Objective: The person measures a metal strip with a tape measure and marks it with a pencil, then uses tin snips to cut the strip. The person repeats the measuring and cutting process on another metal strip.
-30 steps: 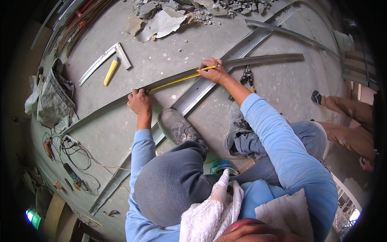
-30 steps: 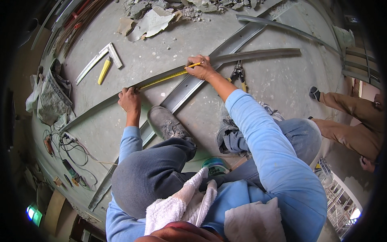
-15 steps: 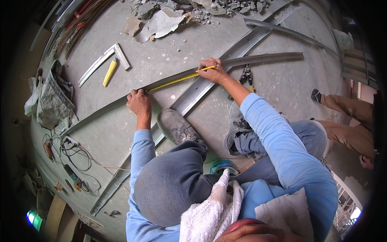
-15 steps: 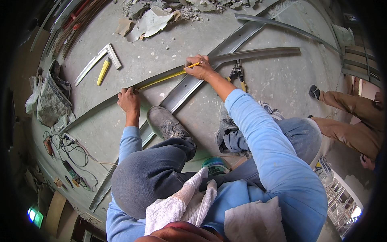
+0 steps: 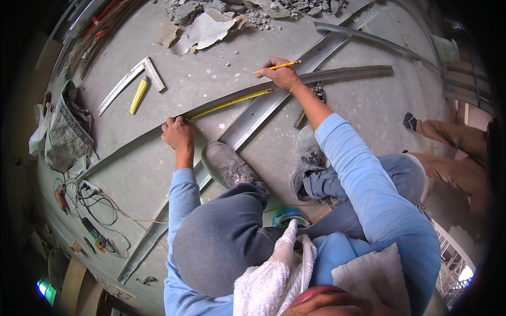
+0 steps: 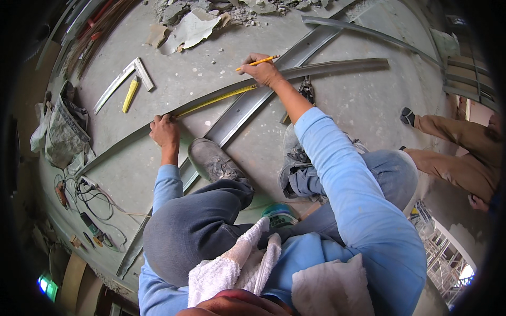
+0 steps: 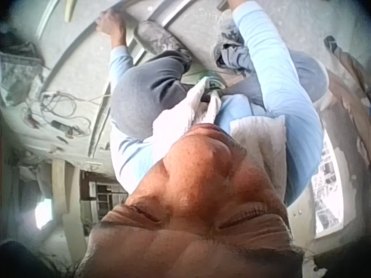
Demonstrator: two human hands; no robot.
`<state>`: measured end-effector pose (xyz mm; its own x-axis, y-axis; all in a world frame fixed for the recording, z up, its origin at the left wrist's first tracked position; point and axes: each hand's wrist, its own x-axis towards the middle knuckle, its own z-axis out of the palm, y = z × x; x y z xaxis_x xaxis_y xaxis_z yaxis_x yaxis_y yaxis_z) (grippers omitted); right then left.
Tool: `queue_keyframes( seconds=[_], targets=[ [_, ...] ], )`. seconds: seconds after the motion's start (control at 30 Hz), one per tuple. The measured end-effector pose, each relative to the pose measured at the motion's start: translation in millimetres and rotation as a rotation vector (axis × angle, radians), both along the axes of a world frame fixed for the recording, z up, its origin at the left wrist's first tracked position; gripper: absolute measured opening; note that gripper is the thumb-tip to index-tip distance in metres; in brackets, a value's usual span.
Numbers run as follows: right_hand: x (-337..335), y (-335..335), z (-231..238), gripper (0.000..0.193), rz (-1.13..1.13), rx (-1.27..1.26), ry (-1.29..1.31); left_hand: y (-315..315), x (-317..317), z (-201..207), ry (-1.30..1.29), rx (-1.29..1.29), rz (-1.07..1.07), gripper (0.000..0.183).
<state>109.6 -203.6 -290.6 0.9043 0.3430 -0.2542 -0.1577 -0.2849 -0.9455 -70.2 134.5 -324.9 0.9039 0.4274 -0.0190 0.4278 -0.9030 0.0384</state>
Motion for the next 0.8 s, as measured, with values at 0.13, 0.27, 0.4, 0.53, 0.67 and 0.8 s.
queue_keyframes(
  seconds=[0.13, 0.27, 0.4, 0.53, 0.67, 0.8],
  targets=[
    [9.2, -2.4, 5.6, 0.018, -0.007, -0.076, -0.055, 0.2, 0.9, -0.2, 0.007, 0.007, 0.001, 0.018],
    [-6.6, 10.5, 3.9, 0.017, 0.058, -0.101, -0.062, 0.4, 1.1, 3.2, 0.035, -0.032, 0.016, 0.019],
    [-31.5, 38.9, 0.7, 0.018, 0.233, -0.262, -0.191, -0.6, 1.1, 5.6, 0.06, -0.055, 0.035, 0.021],
    [-46.5, 57.9, -0.6, 0.018, 0.272, -0.357, -0.26, -0.4, 1.7, 5.1, 0.069, -0.077, 0.043, 0.022],
    [-49.4, 66.3, -4.5, 0.019, 0.274, -0.438, -0.289, -0.6, 1.9, 3.1, 0.042, -0.076, 0.042, 0.02],
    [-50.2, 71.5, -10.5, 0.021, 0.262, -0.474, -0.301, 0.6, 1.4, 1.0, 0.027, -0.083, 0.041, 0.019]
  ],
)
